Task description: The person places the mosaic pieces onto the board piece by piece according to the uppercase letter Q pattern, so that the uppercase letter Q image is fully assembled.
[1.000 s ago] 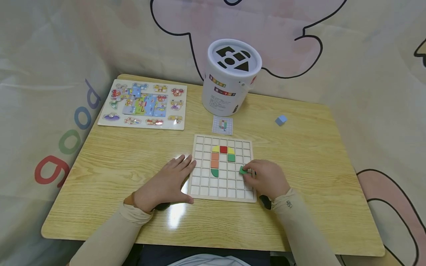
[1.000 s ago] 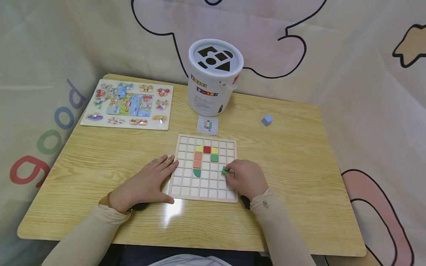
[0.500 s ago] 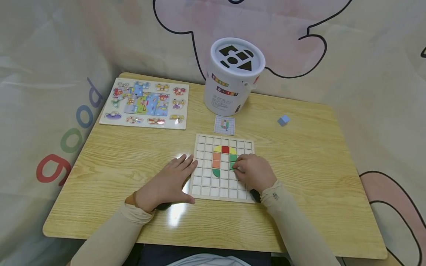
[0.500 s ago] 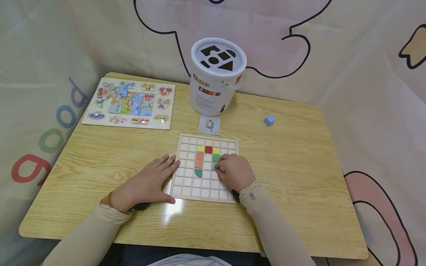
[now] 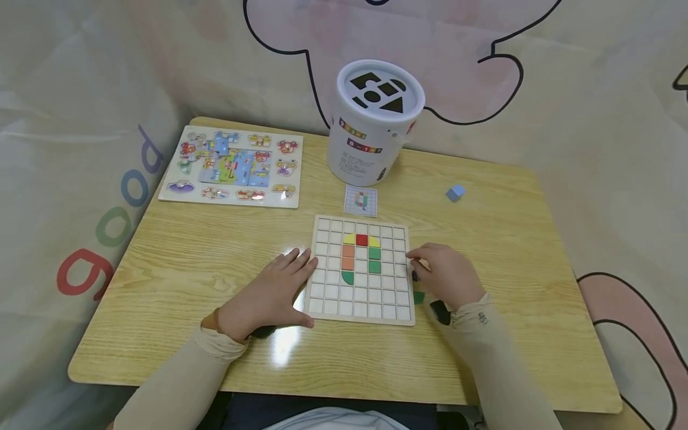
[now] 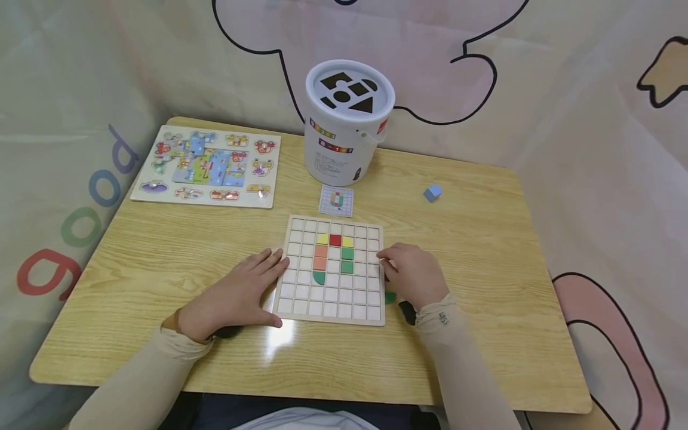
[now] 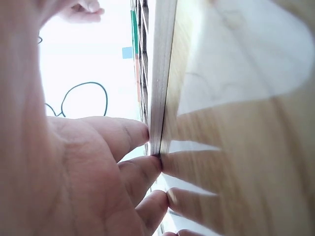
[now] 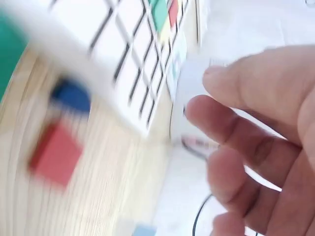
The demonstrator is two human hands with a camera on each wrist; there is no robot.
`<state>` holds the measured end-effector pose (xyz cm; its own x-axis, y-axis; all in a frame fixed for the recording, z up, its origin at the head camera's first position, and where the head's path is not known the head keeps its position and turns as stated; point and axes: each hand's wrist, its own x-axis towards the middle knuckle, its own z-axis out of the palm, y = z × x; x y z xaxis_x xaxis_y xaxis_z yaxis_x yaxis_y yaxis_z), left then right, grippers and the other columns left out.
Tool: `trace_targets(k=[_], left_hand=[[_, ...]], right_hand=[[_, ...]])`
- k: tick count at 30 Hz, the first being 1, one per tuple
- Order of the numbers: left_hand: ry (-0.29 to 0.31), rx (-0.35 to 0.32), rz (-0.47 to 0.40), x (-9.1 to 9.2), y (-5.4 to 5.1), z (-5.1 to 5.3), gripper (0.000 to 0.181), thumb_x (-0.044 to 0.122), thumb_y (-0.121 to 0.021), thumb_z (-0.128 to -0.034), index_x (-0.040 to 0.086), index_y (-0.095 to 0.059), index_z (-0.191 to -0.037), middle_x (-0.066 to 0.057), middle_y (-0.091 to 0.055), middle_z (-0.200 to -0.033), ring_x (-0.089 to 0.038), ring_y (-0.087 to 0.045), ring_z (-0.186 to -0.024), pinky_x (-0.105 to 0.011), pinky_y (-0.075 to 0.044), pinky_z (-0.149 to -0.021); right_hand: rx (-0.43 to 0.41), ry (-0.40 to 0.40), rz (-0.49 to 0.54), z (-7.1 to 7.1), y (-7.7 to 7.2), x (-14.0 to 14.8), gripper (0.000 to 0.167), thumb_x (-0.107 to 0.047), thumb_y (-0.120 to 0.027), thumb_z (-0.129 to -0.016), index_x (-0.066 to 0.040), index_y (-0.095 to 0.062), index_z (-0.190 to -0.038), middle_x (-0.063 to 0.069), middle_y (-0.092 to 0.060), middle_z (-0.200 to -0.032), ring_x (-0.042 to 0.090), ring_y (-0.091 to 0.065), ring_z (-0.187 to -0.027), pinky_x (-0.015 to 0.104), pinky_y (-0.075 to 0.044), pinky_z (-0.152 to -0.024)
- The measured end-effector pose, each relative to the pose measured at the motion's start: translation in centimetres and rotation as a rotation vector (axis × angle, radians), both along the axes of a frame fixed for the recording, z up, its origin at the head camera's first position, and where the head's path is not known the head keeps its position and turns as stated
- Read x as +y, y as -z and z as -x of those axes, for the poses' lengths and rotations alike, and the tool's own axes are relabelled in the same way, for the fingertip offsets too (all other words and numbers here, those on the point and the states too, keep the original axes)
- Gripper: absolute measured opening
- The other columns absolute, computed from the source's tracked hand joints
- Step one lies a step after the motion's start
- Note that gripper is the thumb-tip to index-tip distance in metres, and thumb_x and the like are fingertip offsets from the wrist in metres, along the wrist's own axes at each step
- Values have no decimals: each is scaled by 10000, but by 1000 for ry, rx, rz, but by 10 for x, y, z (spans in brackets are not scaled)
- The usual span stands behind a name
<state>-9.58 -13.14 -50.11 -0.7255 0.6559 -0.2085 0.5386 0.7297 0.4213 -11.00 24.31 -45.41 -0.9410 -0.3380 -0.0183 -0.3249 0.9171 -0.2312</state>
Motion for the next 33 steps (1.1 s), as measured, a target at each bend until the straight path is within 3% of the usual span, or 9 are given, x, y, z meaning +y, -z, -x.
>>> trace_targets(k=[5,8,12,18,23,28,33], left_hand=[[12,17,13,1,1,1,1276,705,-839,-786,39,-247,-1699,-182,-174,-1754,-408,-125,-1613,-568,-146,-1287],[13,18,14,0,2,1,1275,704,-839,-785,41,-247,-1699,-180,-176,-1754,-407,-125,-1613,-567,-144,-1288],[7,11,11,0,1,1,1272,699,-843,-787,49,-244,-1702,-172,-176,-1756,-402,-119,-1615,-568,-139,-1288],[-1,7,-1,1,-1,0,1270,689,-853,-782,46,-254,-1699,-174,-186,-1753,-407,-129,-1613,-572,-146,-1286],[-2,11,4,1,-2,0,1272,692,-851,-782,46,-253,-1699,-176,-185,-1753,-405,-130,-1613,-571,-148,-1286],[11,15,9,1,-1,0,1265,693,-844,-791,41,-252,-1698,-181,-185,-1752,-402,-129,-1613,-573,-155,-1284],[13,25,9,1,-1,0,1270,698,-840,-791,29,-251,-1695,-196,-187,-1749,-415,-138,-1609,-575,-162,-1283]], right_hand=[[-77,102,-14,-16,-1,26,191,-195,-778,-994,-119,-836,-1159,82,-781,-1140,279,-731,-948,476,-601,-748],[-138,146,-16,-29,6,31,190,-235,-818,-965,-148,-851,-1131,57,-787,-1102,259,-718,-881,459,-596,-714],[-171,110,-24,-42,20,31,228,-277,-876,-905,-152,-859,-1095,2,-788,-1031,208,-699,-840,440,-607,-742],[-108,81,-42,-52,33,28,279,-311,-901,-857,-125,-852,-1059,-11,-754,-971,165,-613,-772,375,-576,-711],[-77,86,-42,-53,32,25,262,-296,-909,-826,-123,-852,-1015,1,-761,-963,160,-626,-762,368,-574,-678],[-35,86,-65,-52,31,25,166,-273,-868,-813,-135,-821,-893,-59,-680,-804,118,-533,-649,299,-489,-572],[62,36,-47,-45,20,12,226,-346,-872,-810,-140,-834,-895,-25,-748,-881,169,-674,-744,344,-563,-609]])
